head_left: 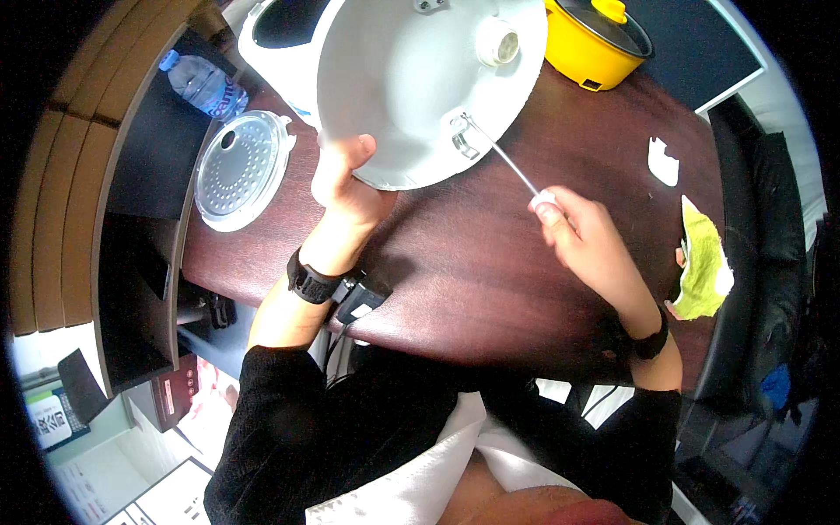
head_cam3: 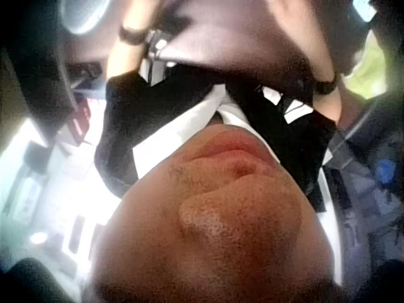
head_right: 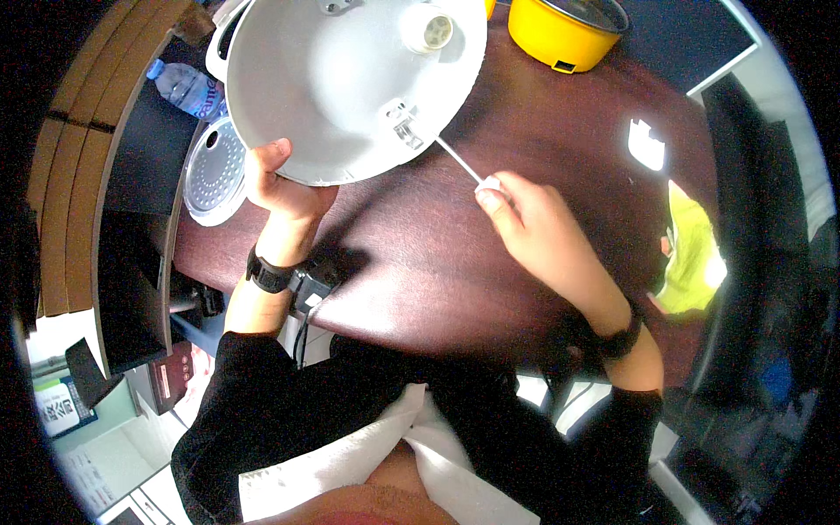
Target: The person uses a screwdriver to remove screws from the lid of a white rice cooker. They then open the lid, remove the inner steaming tray, and continue unscrewing components from the underside of the lid.
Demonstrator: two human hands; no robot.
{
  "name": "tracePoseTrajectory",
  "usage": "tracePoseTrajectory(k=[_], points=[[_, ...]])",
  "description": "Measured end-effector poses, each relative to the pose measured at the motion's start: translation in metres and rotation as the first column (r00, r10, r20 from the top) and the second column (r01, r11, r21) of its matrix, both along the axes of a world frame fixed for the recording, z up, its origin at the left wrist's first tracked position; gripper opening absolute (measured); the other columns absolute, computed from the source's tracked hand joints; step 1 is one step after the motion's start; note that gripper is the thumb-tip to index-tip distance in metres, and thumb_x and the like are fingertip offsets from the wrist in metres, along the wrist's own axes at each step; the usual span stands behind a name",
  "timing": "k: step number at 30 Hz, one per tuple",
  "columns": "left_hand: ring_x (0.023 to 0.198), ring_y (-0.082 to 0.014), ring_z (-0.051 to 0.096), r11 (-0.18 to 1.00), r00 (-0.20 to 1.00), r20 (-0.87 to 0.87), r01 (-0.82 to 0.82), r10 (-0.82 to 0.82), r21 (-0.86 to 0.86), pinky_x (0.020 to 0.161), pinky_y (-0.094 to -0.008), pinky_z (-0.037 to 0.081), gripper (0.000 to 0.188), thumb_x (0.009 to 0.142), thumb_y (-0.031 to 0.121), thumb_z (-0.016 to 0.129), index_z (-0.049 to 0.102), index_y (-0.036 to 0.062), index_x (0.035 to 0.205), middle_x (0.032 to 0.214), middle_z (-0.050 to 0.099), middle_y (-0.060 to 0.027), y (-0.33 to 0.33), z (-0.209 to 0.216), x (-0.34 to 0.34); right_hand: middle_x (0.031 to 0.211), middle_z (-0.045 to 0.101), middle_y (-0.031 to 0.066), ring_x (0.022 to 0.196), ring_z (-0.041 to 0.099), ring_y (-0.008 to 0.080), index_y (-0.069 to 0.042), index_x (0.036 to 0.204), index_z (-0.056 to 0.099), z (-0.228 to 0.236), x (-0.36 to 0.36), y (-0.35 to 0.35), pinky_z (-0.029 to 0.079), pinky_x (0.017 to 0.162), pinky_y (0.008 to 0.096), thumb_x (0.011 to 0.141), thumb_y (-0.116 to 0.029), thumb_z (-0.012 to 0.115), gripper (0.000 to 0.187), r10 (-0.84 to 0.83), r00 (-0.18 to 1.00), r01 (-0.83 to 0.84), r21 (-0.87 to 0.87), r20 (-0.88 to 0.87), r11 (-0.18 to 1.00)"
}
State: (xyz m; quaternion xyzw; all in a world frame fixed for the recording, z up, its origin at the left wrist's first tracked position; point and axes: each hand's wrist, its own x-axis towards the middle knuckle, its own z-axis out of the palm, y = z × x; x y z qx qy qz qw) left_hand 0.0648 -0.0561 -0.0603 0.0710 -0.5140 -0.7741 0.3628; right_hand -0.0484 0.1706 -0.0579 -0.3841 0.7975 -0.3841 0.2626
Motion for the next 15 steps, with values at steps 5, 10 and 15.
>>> tracePoseTrajectory(k=[5,10,15], points=[[0.100,-0.0305,0.053,0.994,0.997,0.033,-0.077,0.074,0.075,0.085,-0.0409,0.046,0.068,0.063,0.028,0.053,0.043,-0.0037,0.122,0.111,0.051,-0.0177,0.012,0.007,-0.002,0.080,0.063,0.0182,0.074,0.061,0.0388,-0.003,0.096,0.056,0.007,-0.001,0.004,0.048,0.062,0.0427,0.088,-0.022,0.058,0.021,-0.048,0.868,0.042,-0.022,-0.495,0.999],[0.099,-0.0294,0.054,0.999,0.998,0.056,0.041,-0.043,0.034,0.083,-0.0396,0.046,0.063,0.064,0.027,0.053,0.046,-0.0029,0.119,0.109,0.052,-0.0167,-0.001,0.000,0.003,0.083,0.062,0.0182,0.073,0.061,0.0380,-0.004,0.098,0.056,0.016,-0.001,0.007,0.049,0.061,0.0425,0.087,-0.023,0.058,0.022,-0.031,0.774,0.082,0.051,-0.632,0.995],[0.096,-0.0272,0.054,0.996,0.994,0.099,-0.032,0.041,-0.088,0.080,-0.0377,0.045,0.062,0.064,0.031,0.055,0.047,-0.0017,0.117,0.107,0.053,-0.0151,0.003,0.004,0.004,0.071,0.058,0.0107,0.055,0.059,0.0240,-0.004,0.101,0.054,0.005,-0.007,0.011,0.046,0.049,0.0335,0.093,-0.025,0.051,0.022,0.006,0.954,-0.021,-0.046,-0.300,0.999]])
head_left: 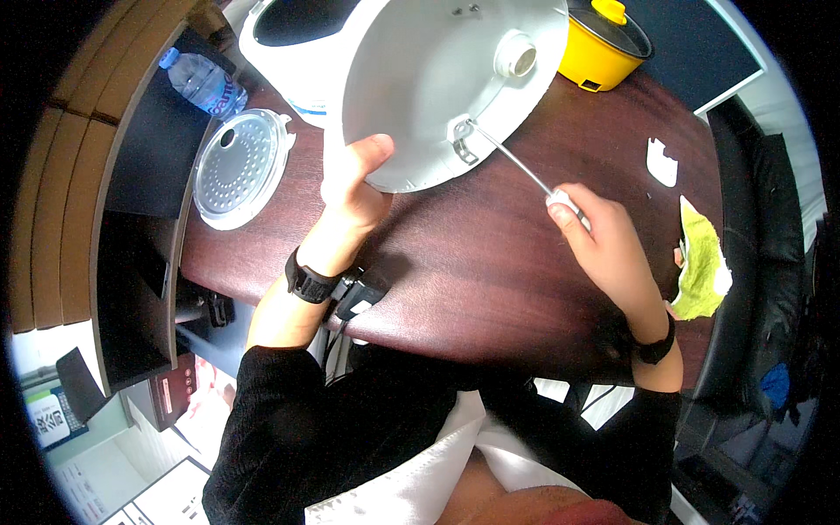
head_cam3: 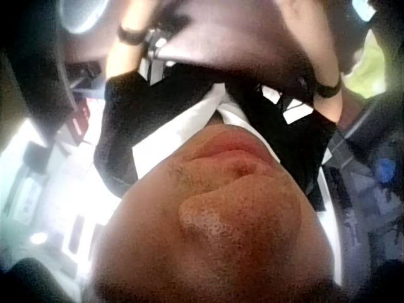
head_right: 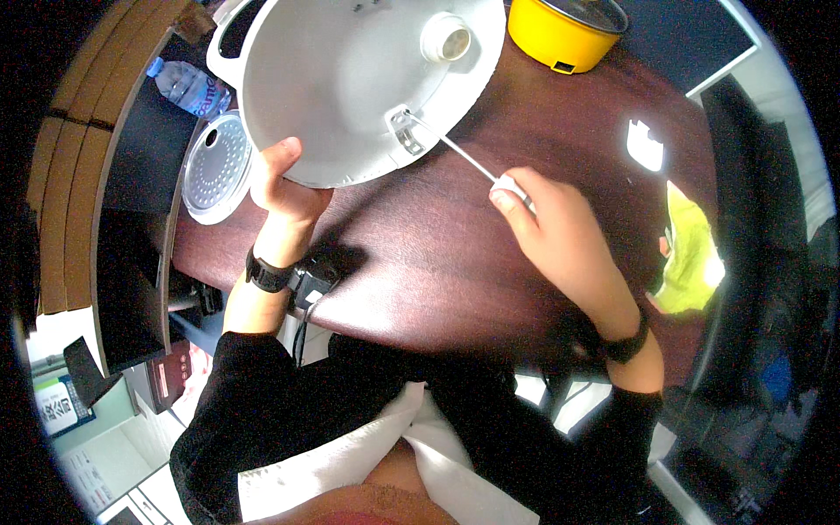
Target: The person uses a screwdriver to remove screws from the lid of a white rice cooker. They then open the lid, remove the inner steaming tray, and continue unscrewing components from the underside of the lid.
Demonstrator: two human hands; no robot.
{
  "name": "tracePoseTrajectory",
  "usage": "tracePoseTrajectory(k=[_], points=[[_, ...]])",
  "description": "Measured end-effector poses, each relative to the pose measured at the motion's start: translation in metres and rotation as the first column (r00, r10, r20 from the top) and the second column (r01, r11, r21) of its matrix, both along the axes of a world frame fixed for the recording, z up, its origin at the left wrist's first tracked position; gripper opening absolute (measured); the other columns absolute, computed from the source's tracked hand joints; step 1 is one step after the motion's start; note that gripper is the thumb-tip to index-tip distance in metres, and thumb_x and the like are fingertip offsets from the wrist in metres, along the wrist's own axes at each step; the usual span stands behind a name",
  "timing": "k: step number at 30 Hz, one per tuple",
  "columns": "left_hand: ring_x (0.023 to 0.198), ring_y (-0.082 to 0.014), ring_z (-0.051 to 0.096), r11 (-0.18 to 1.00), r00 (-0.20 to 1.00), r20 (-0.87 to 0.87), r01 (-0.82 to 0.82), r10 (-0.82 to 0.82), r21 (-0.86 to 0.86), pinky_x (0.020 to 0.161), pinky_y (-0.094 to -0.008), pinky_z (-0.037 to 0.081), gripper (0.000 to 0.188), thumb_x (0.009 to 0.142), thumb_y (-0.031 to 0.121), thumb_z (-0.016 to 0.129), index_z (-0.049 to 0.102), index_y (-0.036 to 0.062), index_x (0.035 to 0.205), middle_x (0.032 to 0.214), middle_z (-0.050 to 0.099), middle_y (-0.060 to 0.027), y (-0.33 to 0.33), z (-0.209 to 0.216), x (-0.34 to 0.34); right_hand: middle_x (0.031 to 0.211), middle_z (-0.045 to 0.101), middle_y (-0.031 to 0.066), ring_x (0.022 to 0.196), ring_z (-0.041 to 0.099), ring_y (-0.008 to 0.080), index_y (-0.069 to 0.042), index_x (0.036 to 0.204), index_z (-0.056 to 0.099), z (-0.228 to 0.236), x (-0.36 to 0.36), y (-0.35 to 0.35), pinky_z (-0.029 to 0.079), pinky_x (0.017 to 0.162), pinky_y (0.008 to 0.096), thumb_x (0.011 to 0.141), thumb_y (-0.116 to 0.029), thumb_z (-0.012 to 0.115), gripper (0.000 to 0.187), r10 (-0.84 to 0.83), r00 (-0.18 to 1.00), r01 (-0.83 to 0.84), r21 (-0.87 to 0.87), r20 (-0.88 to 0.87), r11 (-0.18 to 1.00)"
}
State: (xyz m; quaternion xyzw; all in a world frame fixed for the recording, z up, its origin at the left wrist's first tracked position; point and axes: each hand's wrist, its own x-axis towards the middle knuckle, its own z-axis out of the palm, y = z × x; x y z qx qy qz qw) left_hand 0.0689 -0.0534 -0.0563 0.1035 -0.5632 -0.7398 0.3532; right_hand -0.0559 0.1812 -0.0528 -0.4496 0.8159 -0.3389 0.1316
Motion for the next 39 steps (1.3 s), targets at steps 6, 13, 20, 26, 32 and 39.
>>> tracePoseTrajectory(k=[6,13,20,26,32,39], points=[[0.096,-0.0273,0.054,0.996,0.990,-0.115,-0.083,0.086,0.028,0.080,-0.0376,0.045,0.063,0.063,0.032,0.055,0.047,-0.0010,0.117,0.105,0.053,-0.0150,0.003,0.002,-0.005,0.066,0.049,0.0033,0.041,0.047,0.0090,0.000,0.103,0.051,0.004,0.015,-0.005,0.036,0.033,0.0220,0.101,-0.033,0.032,0.039,0.049,0.391,0.024,-0.063,0.919,0.998],[0.099,-0.0299,0.053,0.997,0.995,-0.095,-0.028,0.035,0.069,0.083,-0.0386,0.046,0.067,0.061,0.029,0.053,0.045,-0.0012,0.120,0.108,0.051,-0.0163,0.003,-0.008,0.001,0.062,0.048,0.0027,0.038,0.044,0.0090,0.001,0.103,0.051,0.000,0.020,-0.008,0.034,0.033,0.0220,0.101,-0.032,0.032,0.037,0.051,0.395,0.014,-0.061,0.917,0.998],[0.100,-0.0303,0.053,0.994,0.992,-0.127,0.039,-0.025,0.104,0.084,-0.0402,0.046,0.067,0.060,0.026,0.053,0.044,-0.0014,0.121,0.108,0.051,-0.0166,0.000,-0.012,0.000,0.066,0.058,0.0140,0.056,0.058,0.0277,-0.002,0.091,0.058,0.001,0.003,-0.008,0.043,0.051,0.0333,0.093,-0.024,0.052,0.023,-0.008,0.963,0.004,0.013,0.269,1.000],[0.099,-0.0299,0.054,0.999,0.993,-0.111,-0.030,0.034,0.035,0.084,-0.0390,0.045,0.066,0.061,0.027,0.053,0.045,-0.0020,0.120,0.107,0.052,-0.0162,0.006,-0.002,-0.002,0.067,0.058,0.0149,0.053,0.058,0.0287,-0.001,0.095,0.057,0.007,0.001,-0.004,0.044,0.047,0.0332,0.095,-0.027,0.048,0.027,0.010,0.950,-0.024,0.041,0.311,0.999],[0.098,-0.0299,0.054,0.994,0.990,-0.128,-0.042,0.055,0.102,0.083,-0.0396,0.046,0.066,0.063,0.030,0.054,0.044,-0.0017,0.120,0.108,0.052,-0.0162,0.005,-0.010,-0.002,0.062,0.049,0.0032,0.038,0.045,0.0092,0.000,0.100,0.051,0.005,0.015,-0.007,0.034,0.033,0.0222,0.101,-0.036,0.030,0.041,0.050,0.372,0.023,-0.063,0.927,0.998],[0.097,-0.0306,0.053,0.994,0.993,-0.119,0.007,0.005,0.106,0.082,-0.0404,0.045,0.070,0.060,0.032,0.054,0.043,-0.0013,0.120,0.105,0.051,-0.0159,0.006,-0.011,0.004,0.061,0.052,0.0061,0.045,0.053,0.0145,-0.001,0.094,0.053,-0.005,0.012,-0.010,0.041,0.040,0.0279,0.099,-0.031,0.038,0.034,0.043,0.664,-0.050,-0.012,0.747,0.999]])
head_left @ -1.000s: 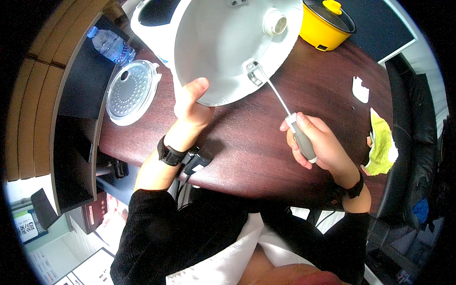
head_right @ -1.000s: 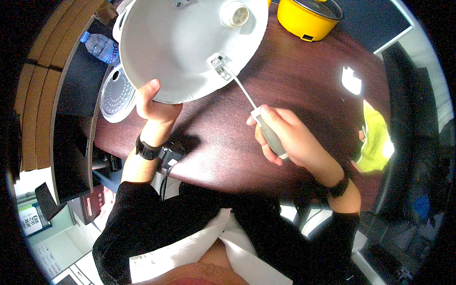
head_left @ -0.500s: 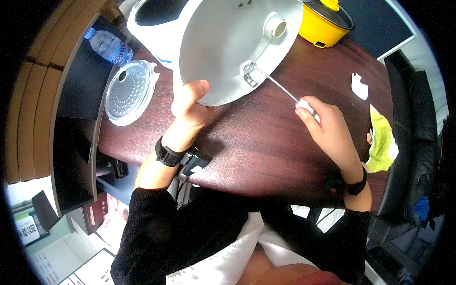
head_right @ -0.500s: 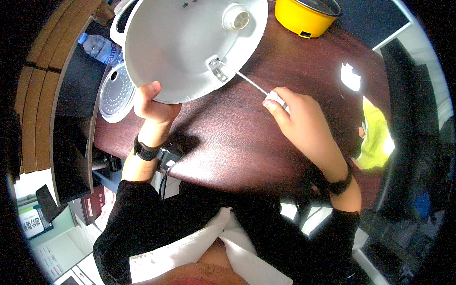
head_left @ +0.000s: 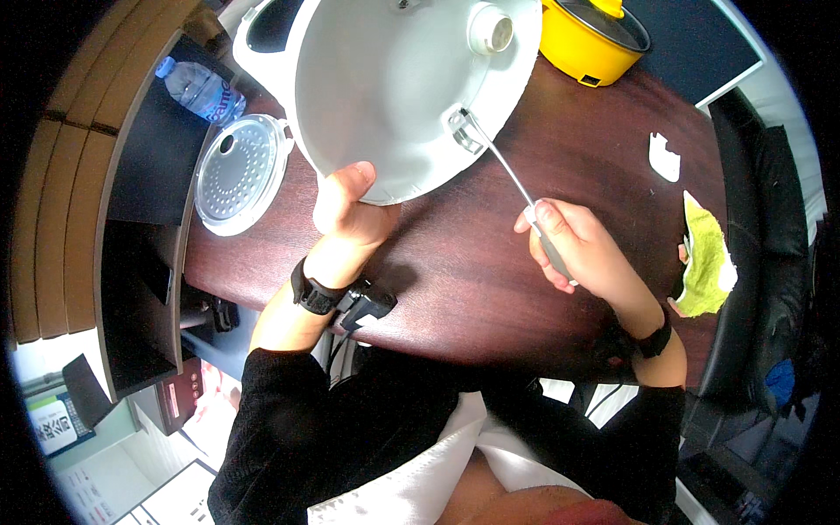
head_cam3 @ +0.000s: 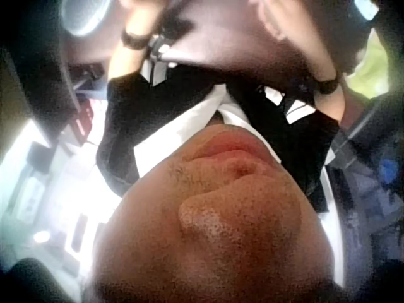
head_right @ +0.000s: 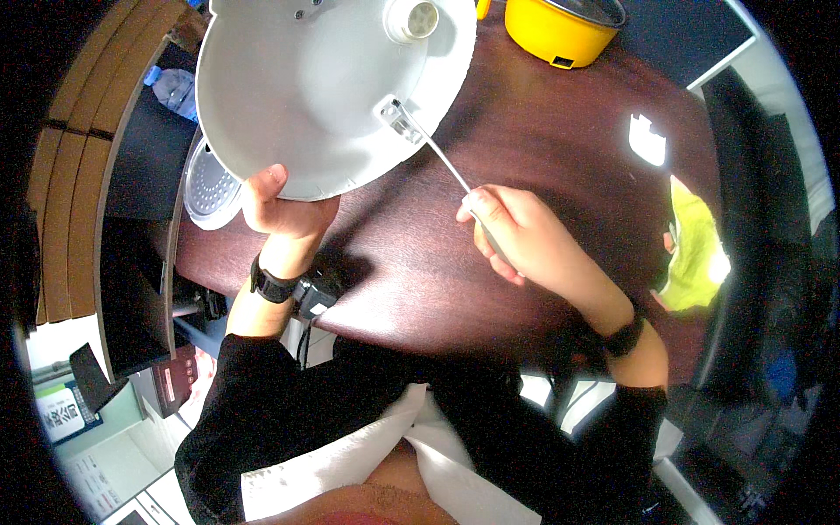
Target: The person uses a screwdriver to remove screws from the lid of a white rice cooker. They then open the lid, remove the inner steaming tray, and continue unscrewing components from the underside of the lid.
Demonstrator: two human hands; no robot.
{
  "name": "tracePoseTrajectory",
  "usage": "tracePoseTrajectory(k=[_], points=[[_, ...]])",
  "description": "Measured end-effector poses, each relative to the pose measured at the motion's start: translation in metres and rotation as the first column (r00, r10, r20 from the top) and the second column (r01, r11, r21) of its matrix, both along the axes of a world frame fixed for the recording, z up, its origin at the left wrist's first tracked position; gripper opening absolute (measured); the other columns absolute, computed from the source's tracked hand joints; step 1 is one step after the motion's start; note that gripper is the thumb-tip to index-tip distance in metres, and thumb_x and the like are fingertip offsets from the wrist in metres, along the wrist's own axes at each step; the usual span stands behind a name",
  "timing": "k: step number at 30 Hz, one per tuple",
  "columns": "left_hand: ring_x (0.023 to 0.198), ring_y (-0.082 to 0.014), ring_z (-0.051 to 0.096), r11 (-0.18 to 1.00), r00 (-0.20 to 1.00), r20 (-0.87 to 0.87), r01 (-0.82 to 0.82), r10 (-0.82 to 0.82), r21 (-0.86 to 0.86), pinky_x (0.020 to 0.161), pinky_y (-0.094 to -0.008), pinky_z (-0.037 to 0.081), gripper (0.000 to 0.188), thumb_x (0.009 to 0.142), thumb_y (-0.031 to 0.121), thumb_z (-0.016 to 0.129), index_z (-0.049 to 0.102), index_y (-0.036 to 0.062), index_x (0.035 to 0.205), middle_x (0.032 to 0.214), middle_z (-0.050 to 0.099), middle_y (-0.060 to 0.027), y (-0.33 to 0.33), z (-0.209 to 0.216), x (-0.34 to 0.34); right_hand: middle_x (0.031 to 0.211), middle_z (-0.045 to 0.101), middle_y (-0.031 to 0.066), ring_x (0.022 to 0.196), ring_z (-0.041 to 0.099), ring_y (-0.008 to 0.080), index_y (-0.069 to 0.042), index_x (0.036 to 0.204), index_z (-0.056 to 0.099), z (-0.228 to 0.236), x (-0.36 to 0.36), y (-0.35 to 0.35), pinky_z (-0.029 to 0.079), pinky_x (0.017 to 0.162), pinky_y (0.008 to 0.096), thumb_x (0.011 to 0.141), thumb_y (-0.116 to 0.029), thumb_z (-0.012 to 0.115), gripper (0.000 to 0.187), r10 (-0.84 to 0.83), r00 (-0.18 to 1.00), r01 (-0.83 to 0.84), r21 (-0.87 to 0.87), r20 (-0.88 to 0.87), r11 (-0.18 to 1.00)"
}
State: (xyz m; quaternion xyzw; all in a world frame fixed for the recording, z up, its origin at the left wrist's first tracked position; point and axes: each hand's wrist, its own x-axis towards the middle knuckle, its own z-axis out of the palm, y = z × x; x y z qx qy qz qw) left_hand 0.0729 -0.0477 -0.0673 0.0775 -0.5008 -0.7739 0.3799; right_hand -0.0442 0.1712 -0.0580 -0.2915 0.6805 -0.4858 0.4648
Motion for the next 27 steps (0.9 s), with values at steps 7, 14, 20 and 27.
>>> tracePoseTrajectory(k=[7,14,20,27], points=[[0.100,-0.0305,0.053,0.997,0.998,-0.003,-0.067,0.067,-0.022,0.084,-0.0414,0.045,0.070,0.062,0.032,0.054,0.042,-0.0004,0.123,0.108,0.050,-0.0159,0.001,0.006,0.001,0.073,0.061,0.0196,0.065,0.059,0.0392,-0.003,0.091,0.056,-0.008,0.001,-0.004,0.047,0.057,0.0406,0.093,-0.022,0.052,0.020,-0.164,0.585,0.090,-0.138,-0.794,0.986],[0.102,-0.0299,0.053,0.996,0.998,-0.013,-0.064,0.065,0.067,0.087,-0.0401,0.044,0.071,0.064,0.035,0.056,0.042,0.0000,0.124,0.111,0.050,-0.0155,0.001,0.006,-0.005,0.061,0.053,0.0088,0.044,0.054,0.0207,-0.002,0.096,0.053,0.000,-0.005,0.004,0.043,0.041,0.0311,0.098,-0.034,0.039,0.035,-0.012,1.000,0.012,-0.017,-0.028,1.000],[0.102,-0.0292,0.053,0.998,0.998,-0.027,-0.053,0.053,-0.031,0.086,-0.0403,0.043,0.070,0.064,0.036,0.056,0.043,-0.0003,0.122,0.110,0.051,-0.0156,0.001,0.000,-0.005,0.061,0.048,0.0036,0.038,0.047,0.0120,-0.002,0.097,0.049,0.010,0.008,0.002,0.036,0.032,0.0232,0.101,-0.038,0.027,0.043,-0.016,0.866,0.059,-0.072,0.499,0.996],[0.099,-0.0303,0.052,1.000,1.000,0.029,0.005,-0.005,-0.019,0.084,-0.0404,0.043,0.069,0.060,0.035,0.054,0.044,0.0000,0.119,0.106,0.050,-0.0161,0.004,0.007,0.002,0.059,0.048,0.0028,0.037,0.042,0.0077,-0.001,0.098,0.050,0.002,0.001,0.002,0.033,0.033,0.0212,0.101,-0.037,0.028,0.043,0.052,0.986,-0.048,-0.027,0.157,0.998]])
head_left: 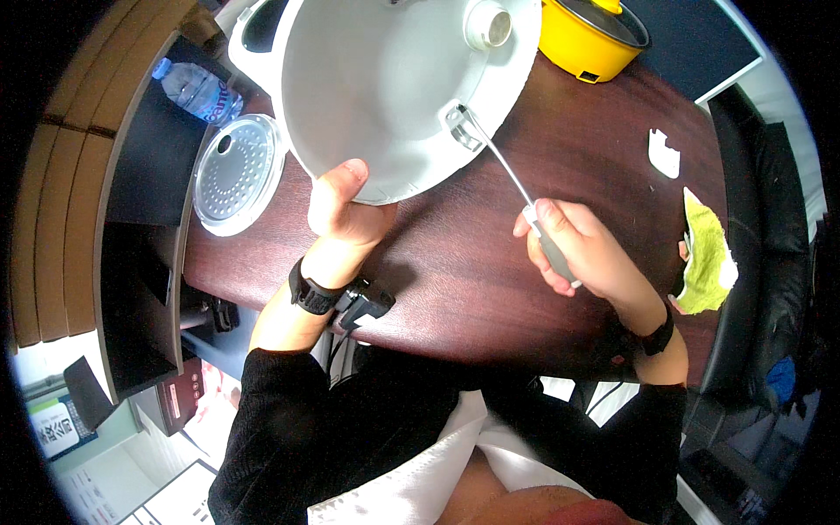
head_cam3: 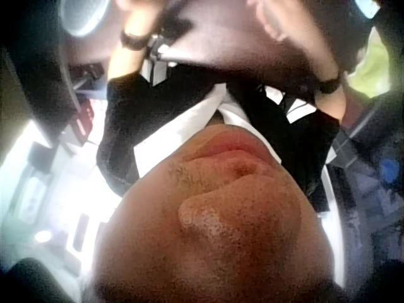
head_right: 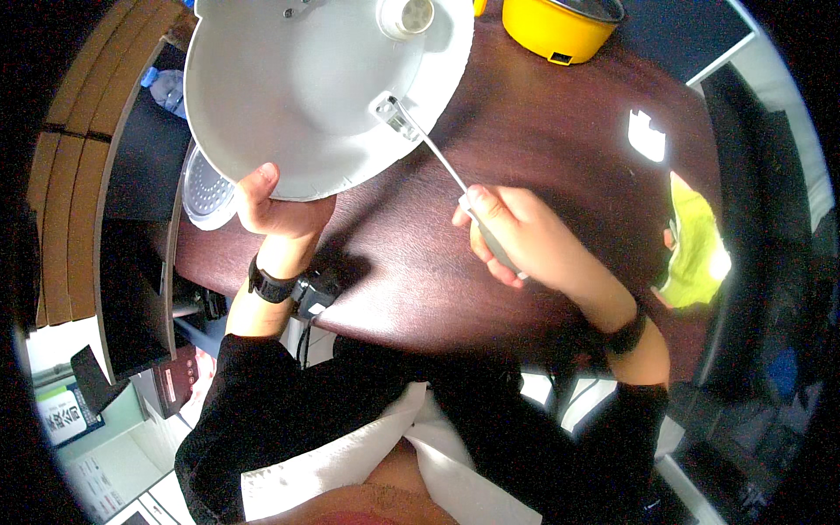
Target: The person uses a screwdriver to remove screws from the lid of a white rice cooker. They then open the lid, remove the inner steaming tray, and continue unscrewing components from the underside of the lid.
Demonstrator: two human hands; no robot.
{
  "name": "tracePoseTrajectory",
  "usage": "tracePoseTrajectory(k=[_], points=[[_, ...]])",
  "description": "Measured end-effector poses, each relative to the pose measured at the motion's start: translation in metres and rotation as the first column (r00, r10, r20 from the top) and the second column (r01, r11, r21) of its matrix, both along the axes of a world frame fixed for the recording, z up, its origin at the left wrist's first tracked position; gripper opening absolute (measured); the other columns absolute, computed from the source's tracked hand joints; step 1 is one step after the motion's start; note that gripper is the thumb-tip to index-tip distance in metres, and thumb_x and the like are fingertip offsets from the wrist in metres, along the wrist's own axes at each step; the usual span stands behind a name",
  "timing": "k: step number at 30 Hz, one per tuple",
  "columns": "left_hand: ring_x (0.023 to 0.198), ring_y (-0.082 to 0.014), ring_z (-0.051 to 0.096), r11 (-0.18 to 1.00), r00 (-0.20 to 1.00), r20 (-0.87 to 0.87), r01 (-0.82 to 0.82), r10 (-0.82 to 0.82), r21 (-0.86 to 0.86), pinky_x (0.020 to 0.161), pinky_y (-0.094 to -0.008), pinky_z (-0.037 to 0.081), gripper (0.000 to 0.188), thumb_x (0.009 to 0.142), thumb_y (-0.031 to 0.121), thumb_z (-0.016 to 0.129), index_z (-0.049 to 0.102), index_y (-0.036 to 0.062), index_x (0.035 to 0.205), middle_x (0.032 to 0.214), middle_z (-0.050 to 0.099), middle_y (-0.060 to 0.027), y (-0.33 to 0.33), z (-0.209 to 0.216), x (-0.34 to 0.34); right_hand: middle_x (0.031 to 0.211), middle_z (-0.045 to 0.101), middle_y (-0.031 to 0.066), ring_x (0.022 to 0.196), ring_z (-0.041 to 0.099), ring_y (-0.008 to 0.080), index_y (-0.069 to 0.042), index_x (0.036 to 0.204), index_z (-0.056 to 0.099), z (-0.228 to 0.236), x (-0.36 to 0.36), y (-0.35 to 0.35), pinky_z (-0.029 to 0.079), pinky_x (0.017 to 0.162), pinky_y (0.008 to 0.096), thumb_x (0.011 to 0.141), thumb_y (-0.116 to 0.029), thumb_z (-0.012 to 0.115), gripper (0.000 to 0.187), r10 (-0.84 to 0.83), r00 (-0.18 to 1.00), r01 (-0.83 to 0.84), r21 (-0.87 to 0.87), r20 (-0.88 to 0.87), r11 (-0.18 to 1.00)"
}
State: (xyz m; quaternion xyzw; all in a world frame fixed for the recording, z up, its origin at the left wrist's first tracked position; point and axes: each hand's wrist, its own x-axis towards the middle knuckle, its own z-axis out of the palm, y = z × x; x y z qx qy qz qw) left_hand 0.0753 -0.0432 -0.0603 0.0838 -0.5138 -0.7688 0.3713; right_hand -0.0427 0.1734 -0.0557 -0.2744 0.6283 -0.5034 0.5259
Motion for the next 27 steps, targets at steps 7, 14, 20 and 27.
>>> tracePoseTrajectory(k=[7,14,20,27], points=[[0.099,-0.0308,0.051,0.999,0.999,0.039,-0.015,0.016,-0.034,0.084,-0.0406,0.043,0.069,0.059,0.033,0.053,0.044,0.0003,0.119,0.107,0.049,-0.0161,-0.001,0.000,0.005,0.057,0.051,0.0071,0.048,0.053,0.0149,-0.001,0.092,0.056,0.001,-0.008,-0.006,0.042,0.047,0.0304,0.096,-0.027,0.048,0.028,-0.055,0.841,0.084,0.029,-0.538,0.996],[0.101,-0.0302,0.051,0.998,0.997,0.056,-0.058,0.056,0.038,0.085,-0.0411,0.044,0.069,0.063,0.034,0.054,0.043,0.0004,0.122,0.108,0.049,-0.0153,-0.004,0.007,0.001,0.059,0.054,0.0091,0.055,0.059,0.0173,-0.001,0.089,0.057,-0.003,-0.007,-0.006,0.045,0.052,0.0327,0.095,-0.028,0.050,0.029,-0.161,0.539,0.136,-0.103,-0.827,0.985],[0.105,-0.0310,0.051,0.999,0.999,-0.012,-0.042,0.042,0.018,0.087,-0.0429,0.044,0.073,0.068,0.039,0.057,0.039,0.0021,0.128,0.114,0.048,-0.0165,-0.003,0.004,-0.002,0.057,0.049,0.0048,0.039,0.048,0.0120,-0.001,0.097,0.051,0.003,-0.003,0.000,0.038,0.037,0.0252,0.100,-0.035,0.034,0.039,-0.044,0.994,0.044,0.001,0.101,0.999],[0.109,-0.0306,0.050,0.973,0.978,0.045,0.205,-0.202,-0.103,0.091,-0.0424,0.043,0.075,0.070,0.037,0.060,0.036,0.0003,0.131,0.117,0.049,-0.0169,-0.014,-0.001,0.005,0.058,0.047,0.0033,0.036,0.044,0.0100,0.000,0.099,0.050,0.004,-0.001,0.002,0.034,0.033,0.0229,0.101,-0.035,0.032,0.040,-0.050,0.997,0.050,0.000,0.060,0.999]])
